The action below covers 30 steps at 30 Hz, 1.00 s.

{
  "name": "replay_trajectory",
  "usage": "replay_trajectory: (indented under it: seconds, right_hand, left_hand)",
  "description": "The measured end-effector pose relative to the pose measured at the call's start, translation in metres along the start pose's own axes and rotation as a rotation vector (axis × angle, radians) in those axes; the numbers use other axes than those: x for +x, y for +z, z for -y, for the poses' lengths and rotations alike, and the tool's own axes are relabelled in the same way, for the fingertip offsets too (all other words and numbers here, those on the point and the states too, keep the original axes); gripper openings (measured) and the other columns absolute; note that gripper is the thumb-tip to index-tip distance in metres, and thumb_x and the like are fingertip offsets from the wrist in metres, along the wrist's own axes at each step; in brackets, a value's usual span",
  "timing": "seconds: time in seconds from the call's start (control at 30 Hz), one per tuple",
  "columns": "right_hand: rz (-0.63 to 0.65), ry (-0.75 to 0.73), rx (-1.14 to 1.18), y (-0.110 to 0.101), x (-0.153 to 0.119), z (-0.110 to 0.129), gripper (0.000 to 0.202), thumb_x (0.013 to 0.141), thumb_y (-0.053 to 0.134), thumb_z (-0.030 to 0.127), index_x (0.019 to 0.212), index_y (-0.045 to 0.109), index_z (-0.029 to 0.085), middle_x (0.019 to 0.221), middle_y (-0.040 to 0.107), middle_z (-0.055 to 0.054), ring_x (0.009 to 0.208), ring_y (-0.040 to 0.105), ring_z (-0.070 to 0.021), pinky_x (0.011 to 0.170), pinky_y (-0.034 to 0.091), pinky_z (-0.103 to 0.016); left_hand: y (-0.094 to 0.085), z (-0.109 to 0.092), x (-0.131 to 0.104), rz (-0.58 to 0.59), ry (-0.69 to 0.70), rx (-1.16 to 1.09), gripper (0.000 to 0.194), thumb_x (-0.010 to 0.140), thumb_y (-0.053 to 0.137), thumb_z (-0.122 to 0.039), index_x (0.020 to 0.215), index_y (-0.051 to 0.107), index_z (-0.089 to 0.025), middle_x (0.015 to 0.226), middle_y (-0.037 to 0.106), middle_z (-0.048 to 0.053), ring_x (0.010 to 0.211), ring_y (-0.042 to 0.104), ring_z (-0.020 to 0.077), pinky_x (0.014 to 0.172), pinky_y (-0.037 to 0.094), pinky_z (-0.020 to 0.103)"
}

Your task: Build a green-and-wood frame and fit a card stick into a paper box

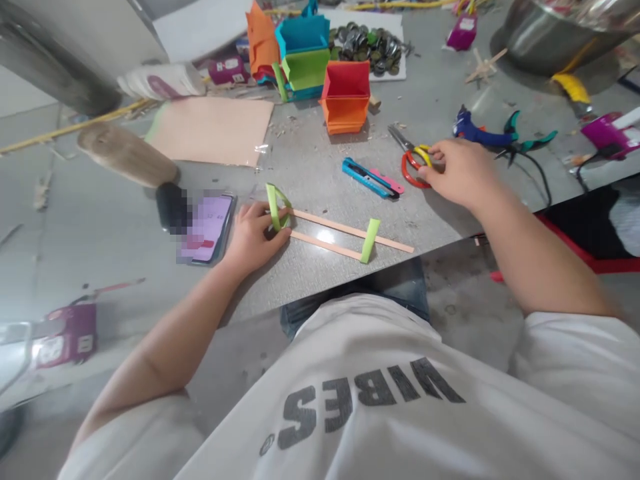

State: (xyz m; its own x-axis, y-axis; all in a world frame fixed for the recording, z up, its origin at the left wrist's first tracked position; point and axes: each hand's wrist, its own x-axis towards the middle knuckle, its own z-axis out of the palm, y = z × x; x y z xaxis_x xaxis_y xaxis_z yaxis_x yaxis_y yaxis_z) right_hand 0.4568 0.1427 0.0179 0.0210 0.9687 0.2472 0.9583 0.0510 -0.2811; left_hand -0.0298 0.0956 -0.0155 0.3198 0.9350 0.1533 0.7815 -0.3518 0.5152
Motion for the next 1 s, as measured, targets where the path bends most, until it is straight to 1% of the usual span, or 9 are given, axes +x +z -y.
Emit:
replay_trajectory:
  seconds: [0.1,0.2,0.33,0.43,0.57,0.63,0.73,0.87,1.0]
  right_hand:
    - [0.101,0.012,-0.082,0.005,0.01,0.018,0.049,0.101,0.096,0.027,0.144,0.081,0.01,0.13,0.089,-0.021,0.118,0.085,-0.0332,0.102,0.058,-0.046]
    - [0.178,0.116,-0.148,-0.006,0.018,0.033,0.06,0.104,0.093,0.024,0.158,0.074,0.007,0.131,0.089,-0.02,0.124,0.085,-0.0341,0.099,0.054,-0.044]
    - [0.236,0.239,-0.152,-0.028,0.016,0.036,0.082,0.085,0.109,0.02,0.159,0.072,0.017,0.111,0.088,-0.008,0.108,0.083,-0.0309,0.089,0.054,-0.042]
    - [0.19,0.319,-0.027,-0.036,-0.003,0.02,0.083,0.073,0.109,0.006,0.147,0.076,0.023,0.1,0.084,-0.003,0.087,0.077,-0.023,0.081,0.053,-0.04]
    - [0.131,0.411,0.386,-0.033,-0.063,-0.006,0.077,0.067,0.097,-0.007,0.13,0.073,0.029,0.087,0.077,0.004,0.073,0.073,-0.0193,0.072,0.055,-0.037]
    - [0.126,0.321,0.577,-0.033,-0.107,-0.009,0.068,0.07,0.099,0.004,0.125,0.071,0.034,0.085,0.077,0.004,0.074,0.076,-0.022,0.07,0.059,-0.037]
    - [0.086,0.161,0.74,-0.034,-0.178,0.008,0.06,0.08,0.101,0.029,0.129,0.068,0.038,0.085,0.077,0.002,0.067,0.074,-0.0228,0.064,0.061,-0.038]
    - [0.24,0.183,1.028,-0.03,-0.251,0.045,0.057,0.09,0.09,0.027,0.142,0.069,0.037,0.097,0.083,0.0,0.072,0.08,-0.0221,0.065,0.066,-0.035]
    - [0.357,0.296,1.117,-0.011,-0.287,0.061,0.055,0.082,0.093,0.027,0.132,0.071,0.032,0.088,0.076,0.004,0.067,0.072,-0.0167,0.063,0.059,-0.028]
  left_hand:
    - [-0.001,-0.001,0.0,0.008,-0.003,0.013,0.041,0.101,0.072,-0.049,0.132,0.094,-0.031,0.137,0.084,0.015,0.128,0.076,0.041,0.125,0.059,0.067]
    - [-0.003,-0.002,0.0,0.012,0.0,0.022,0.043,0.101,0.072,-0.049,0.134,0.093,-0.031,0.136,0.084,0.015,0.125,0.076,0.0405,0.125,0.059,0.067]
    - [-0.004,-0.003,-0.002,0.015,-0.01,0.025,0.042,0.102,0.072,-0.048,0.135,0.092,-0.032,0.138,0.083,0.014,0.13,0.074,0.0412,0.128,0.058,0.066]
    - [-0.004,-0.003,-0.003,0.024,-0.019,0.027,0.04,0.103,0.072,-0.049,0.134,0.092,-0.034,0.139,0.081,0.014,0.133,0.073,0.0415,0.13,0.058,0.066]
    - [-0.004,-0.005,-0.006,0.041,-0.008,0.025,0.037,0.104,0.073,-0.048,0.133,0.091,-0.035,0.137,0.08,0.014,0.13,0.073,0.0421,0.129,0.057,0.069]
    - [-0.005,-0.009,-0.011,0.041,-0.008,0.03,0.035,0.105,0.074,-0.048,0.133,0.09,-0.035,0.138,0.081,0.014,0.131,0.073,0.0425,0.13,0.057,0.069]
    - [-0.005,-0.019,-0.026,0.046,-0.026,0.057,0.034,0.106,0.074,-0.046,0.134,0.089,-0.033,0.137,0.081,0.015,0.133,0.073,0.0442,0.128,0.058,0.07]
    - [0.0,-0.041,-0.054,0.024,-0.057,0.087,0.037,0.108,0.073,-0.045,0.138,0.088,-0.031,0.133,0.081,0.016,0.13,0.074,0.046,0.122,0.06,0.071]
    - [0.015,-0.063,-0.076,-0.066,-0.111,0.119,0.033,0.108,0.074,-0.041,0.138,0.087,-0.033,0.135,0.082,0.015,0.128,0.076,0.0437,0.12,0.061,0.07]
